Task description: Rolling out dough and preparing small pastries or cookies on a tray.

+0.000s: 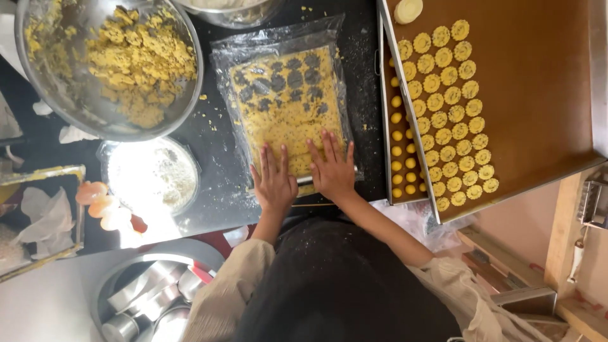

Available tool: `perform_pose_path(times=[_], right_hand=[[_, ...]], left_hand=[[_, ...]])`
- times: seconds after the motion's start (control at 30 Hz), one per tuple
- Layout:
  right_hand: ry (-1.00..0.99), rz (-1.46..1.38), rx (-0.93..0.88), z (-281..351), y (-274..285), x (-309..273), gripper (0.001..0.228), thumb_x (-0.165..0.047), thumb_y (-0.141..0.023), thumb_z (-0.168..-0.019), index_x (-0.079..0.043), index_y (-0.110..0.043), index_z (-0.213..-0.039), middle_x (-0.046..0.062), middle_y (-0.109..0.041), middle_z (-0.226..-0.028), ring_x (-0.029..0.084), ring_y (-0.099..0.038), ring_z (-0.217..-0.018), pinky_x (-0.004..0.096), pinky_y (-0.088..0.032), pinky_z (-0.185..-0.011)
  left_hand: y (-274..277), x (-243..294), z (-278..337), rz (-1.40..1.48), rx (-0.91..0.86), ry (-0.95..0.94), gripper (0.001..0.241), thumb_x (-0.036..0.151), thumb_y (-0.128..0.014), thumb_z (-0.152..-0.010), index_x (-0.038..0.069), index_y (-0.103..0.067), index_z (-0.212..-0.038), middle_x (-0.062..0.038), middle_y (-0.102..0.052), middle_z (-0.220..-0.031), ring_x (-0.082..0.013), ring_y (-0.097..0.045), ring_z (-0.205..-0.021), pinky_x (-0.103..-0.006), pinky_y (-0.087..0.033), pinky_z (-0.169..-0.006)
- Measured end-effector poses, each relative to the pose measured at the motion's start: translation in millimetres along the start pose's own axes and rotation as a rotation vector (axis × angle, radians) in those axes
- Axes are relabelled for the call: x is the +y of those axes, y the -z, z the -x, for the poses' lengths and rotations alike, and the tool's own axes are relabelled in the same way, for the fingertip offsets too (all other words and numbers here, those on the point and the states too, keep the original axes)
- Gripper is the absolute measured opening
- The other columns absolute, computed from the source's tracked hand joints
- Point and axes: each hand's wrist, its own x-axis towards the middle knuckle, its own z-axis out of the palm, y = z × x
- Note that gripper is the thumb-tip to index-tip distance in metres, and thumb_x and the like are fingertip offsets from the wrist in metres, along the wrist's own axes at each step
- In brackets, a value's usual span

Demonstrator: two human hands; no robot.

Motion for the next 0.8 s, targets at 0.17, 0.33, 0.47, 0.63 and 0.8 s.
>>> perform_pose_path(times=[0.17,0.33,0.47,0.63,0.8], right_hand=[[-0.032,-0.006,-0.181,-30.2,16.5,-0.9,0.068,-0.060,-0.022,-0.105,-0.030,-0.015,-0.165,0.009,-0.005,-0.172,0.027,-0.004,-0.159,0.062,0.000,-0.123],[-0.211,-0.100,-0.023,-11.7,-6.1,1.7,0.070,-0.051,-0.020,-0.112,-0.012,-0.001,-0.167,0.017,0.003,-0.174,0.030,0.000,-0.160,0.058,0.002,-0.127],[-0.219,-0.184,0.000,40.9,1.2,-2.7,0.070,-0.041,-0.026,-0.110,-0.006,-0.005,-0.167,0.017,-0.001,-0.174,0.031,-0.003,-0.161,0.055,-0.002,-0.127],[-0.170,-0.178,-0.015,67.9,7.8,-2.6,0.068,-0.038,-0.032,-0.110,0.000,-0.016,-0.164,0.016,-0.013,-0.173,0.030,-0.013,-0.160,0.051,-0.010,-0.128],[-0.166,-0.168,-0.036,74.2,7.0,-2.3,0.066,-0.038,-0.030,-0.111,-0.002,-0.017,-0.164,0.014,-0.015,-0.173,0.027,-0.014,-0.160,0.049,-0.008,-0.128]], left_hand=[[10.7,-0.9,-22.0,-0.117,0.040,0.037,0.065,0.035,-0.041,-0.102,0.016,-0.030,-0.163,-0.019,-0.022,-0.169,-0.0288,-0.015,-0.160,-0.0653,-0.009,-0.122],[8.0,-1.1,-5.6,0.059,0.005,0.110,0.073,0.042,-0.035,-0.104,0.005,-0.020,-0.165,-0.022,-0.015,-0.171,-0.0313,-0.007,-0.160,-0.0639,-0.004,-0.124],[0.5,6.2,44.8,-0.001,0.013,0.121,0.069,0.041,-0.036,-0.106,0.008,-0.025,-0.165,-0.019,-0.019,-0.171,-0.0300,-0.012,-0.159,-0.0605,-0.005,-0.124],[8.2,7.6,80.5,0.180,0.027,0.101,0.064,0.033,-0.042,-0.107,-0.003,-0.032,-0.160,-0.022,-0.030,-0.167,-0.0334,-0.025,-0.157,-0.0483,-0.018,-0.127],[10.2,5.9,83.9,0.194,0.026,0.110,0.064,0.032,-0.041,-0.106,-0.005,-0.033,-0.158,-0.023,-0.031,-0.166,-0.0337,-0.028,-0.155,-0.0467,-0.022,-0.125]])
